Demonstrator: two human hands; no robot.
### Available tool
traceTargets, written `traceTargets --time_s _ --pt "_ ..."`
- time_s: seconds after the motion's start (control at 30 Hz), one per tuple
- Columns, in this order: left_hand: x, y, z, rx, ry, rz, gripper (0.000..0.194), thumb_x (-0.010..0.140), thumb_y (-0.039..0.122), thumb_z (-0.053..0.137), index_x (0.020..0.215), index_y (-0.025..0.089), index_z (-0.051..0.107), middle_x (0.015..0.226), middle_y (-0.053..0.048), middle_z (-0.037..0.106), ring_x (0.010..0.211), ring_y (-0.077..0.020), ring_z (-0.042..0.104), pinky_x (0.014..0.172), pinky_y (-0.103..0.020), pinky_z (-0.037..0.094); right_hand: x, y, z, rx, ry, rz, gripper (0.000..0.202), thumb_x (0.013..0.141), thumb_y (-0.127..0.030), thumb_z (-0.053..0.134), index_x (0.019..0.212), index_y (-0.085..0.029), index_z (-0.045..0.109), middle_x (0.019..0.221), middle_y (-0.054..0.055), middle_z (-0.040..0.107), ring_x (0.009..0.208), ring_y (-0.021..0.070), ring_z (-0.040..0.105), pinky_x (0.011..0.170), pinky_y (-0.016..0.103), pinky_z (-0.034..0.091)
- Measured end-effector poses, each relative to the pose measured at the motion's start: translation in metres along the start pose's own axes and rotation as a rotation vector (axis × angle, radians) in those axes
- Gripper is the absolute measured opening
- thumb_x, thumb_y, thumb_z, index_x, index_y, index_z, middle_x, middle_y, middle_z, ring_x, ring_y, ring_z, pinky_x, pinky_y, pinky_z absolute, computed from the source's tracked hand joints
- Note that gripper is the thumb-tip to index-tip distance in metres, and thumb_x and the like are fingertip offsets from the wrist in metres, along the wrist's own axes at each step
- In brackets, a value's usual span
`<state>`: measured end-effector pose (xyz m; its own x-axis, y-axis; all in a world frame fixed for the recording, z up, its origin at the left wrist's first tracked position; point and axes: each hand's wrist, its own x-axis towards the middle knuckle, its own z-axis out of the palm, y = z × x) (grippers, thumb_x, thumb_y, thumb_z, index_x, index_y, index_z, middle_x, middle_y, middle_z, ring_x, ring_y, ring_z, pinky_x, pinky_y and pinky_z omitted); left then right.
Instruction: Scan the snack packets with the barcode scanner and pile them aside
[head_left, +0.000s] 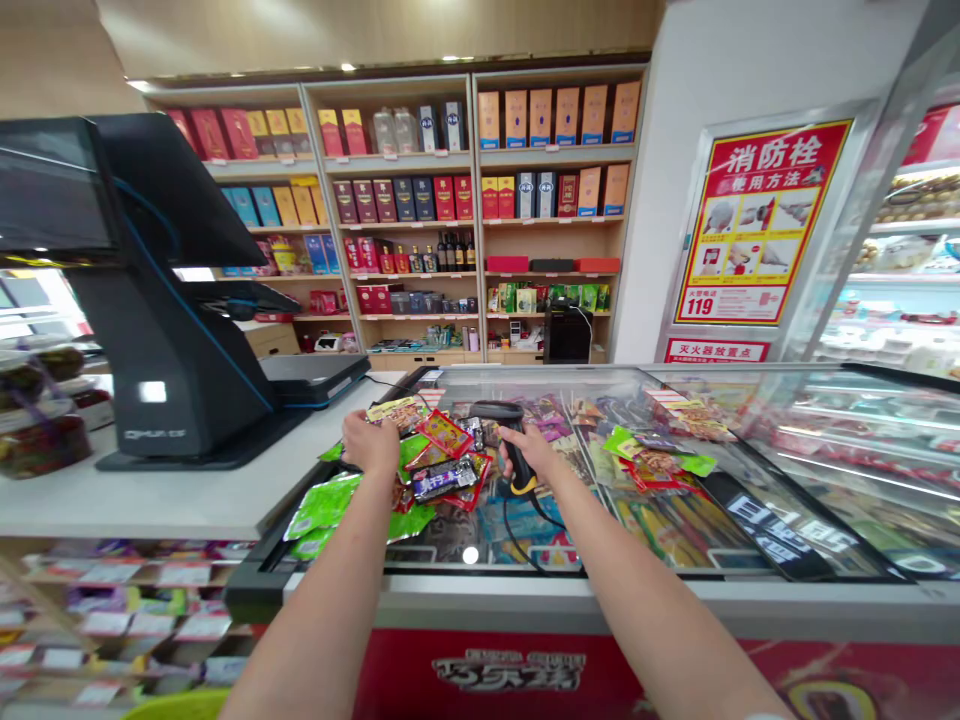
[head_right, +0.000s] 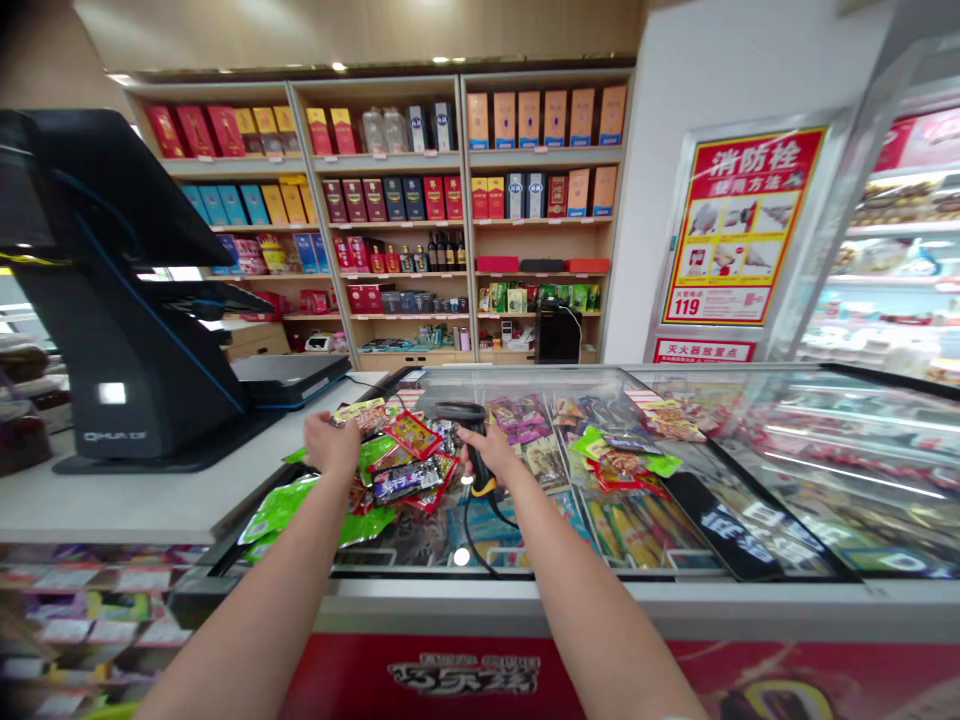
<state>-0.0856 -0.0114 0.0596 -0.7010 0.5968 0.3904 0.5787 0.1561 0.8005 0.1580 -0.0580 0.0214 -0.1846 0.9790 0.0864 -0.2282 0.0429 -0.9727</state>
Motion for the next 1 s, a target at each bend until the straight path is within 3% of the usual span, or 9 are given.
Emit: traceTargets --time_s 0.1,0.27,0.37,0.5,0.63,0.73,0.83,1.0 --pt "-0.004 -0.002 -0.001 0.035 -0.006 0.021 0.039 0.078 0.027 0.06 0.115 0.017 0.054 0.12 -0.015 0.058 0.114 -0.0315 0.054 0.091 -0.05 0.044 0.007 0.001 0.012 0.004 -0.04 0.001 0.039 0.068 -0.05 0.074 0.073 -0.019 0.052 0.048 -0.004 0.058 0.035 0.0118 0.053 0.035 0.024 0.045" --pt "-0.009 0.003 -0.003 0.019 -0.067 0.038 0.036 0.078 0.026 0.057 0.113 0.018 0.057 0.13 -0.017 0.053 0.121 -0.0344 0.049 0.097 -0.056 0.04 0.005 -0.002 0.018 -0.021 -0.057 -0.018 0.04 0.066 -0.051 0.076 0.075 -0.02 0.052 0.048 -0.005 0.057 0.034 0.0112 0.052 0.037 0.025 0.048" --pt "-0.013 0.008 -0.002 -0.01 -0.004 0.094 0.039 0.077 0.026 0.059 0.115 0.017 0.057 0.139 -0.019 0.045 0.128 -0.0359 0.043 0.1 -0.058 0.036 -0.001 -0.007 0.01 -0.03 -0.03 -0.022 0.042 0.064 -0.052 0.076 0.076 -0.02 0.051 0.047 -0.006 0.057 0.034 0.0112 0.052 0.036 0.024 0.047" --pt "-0.034 0.023 0.01 -0.091 0.02 0.281 0.04 0.08 0.028 0.058 0.118 0.016 0.056 0.143 -0.019 0.041 0.133 -0.0345 0.038 0.105 -0.058 0.03 -0.017 -0.015 -0.018 -0.023 0.052 -0.043 0.041 0.064 -0.051 0.074 0.075 -0.02 0.049 0.048 -0.006 0.057 0.034 0.0112 0.052 0.035 0.023 0.045" --pt "-0.085 0.053 0.039 -0.2 -0.132 0.531 0.032 0.082 0.028 0.055 0.112 0.017 0.06 0.135 -0.016 0.05 0.128 -0.0301 0.045 0.103 -0.048 0.037 -0.046 -0.025 -0.061 -0.002 0.198 -0.12 0.043 0.062 -0.051 0.075 0.078 -0.02 0.051 0.048 -0.008 0.055 0.034 0.0105 0.051 0.036 0.024 0.048" --pt "-0.142 0.085 0.065 -0.16 -0.419 0.628 0.021 0.082 0.03 0.055 0.097 0.019 0.066 0.118 -0.012 0.062 0.114 -0.0276 0.055 0.097 -0.042 0.043 -0.071 -0.033 -0.098 0.023 0.317 -0.148 0.043 0.062 -0.053 0.074 0.081 -0.019 0.053 0.048 -0.007 0.055 0.034 0.0103 0.051 0.037 0.024 0.048" --pt "-0.203 0.122 0.085 -0.016 -0.695 0.658 0.025 0.085 0.039 0.053 0.089 0.021 0.07 0.107 -0.012 0.067 0.11 -0.0287 0.058 0.093 -0.042 0.044 -0.094 -0.038 -0.13 0.06 0.448 -0.157 0.043 0.063 -0.053 0.073 0.083 -0.019 0.055 0.047 -0.008 0.055 0.032 0.01 0.05 0.035 0.023 0.047" --pt "-0.273 0.172 0.112 0.184 -0.896 0.626 0.044 0.081 0.055 0.054 0.098 0.019 0.072 0.123 -0.02 0.061 0.119 -0.0359 0.053 0.095 -0.05 0.041 -0.121 -0.049 -0.168 0.072 0.575 -0.214 0.041 0.062 -0.052 0.074 0.079 -0.019 0.055 0.045 -0.006 0.054 0.031 0.01 0.048 0.035 0.024 0.047"
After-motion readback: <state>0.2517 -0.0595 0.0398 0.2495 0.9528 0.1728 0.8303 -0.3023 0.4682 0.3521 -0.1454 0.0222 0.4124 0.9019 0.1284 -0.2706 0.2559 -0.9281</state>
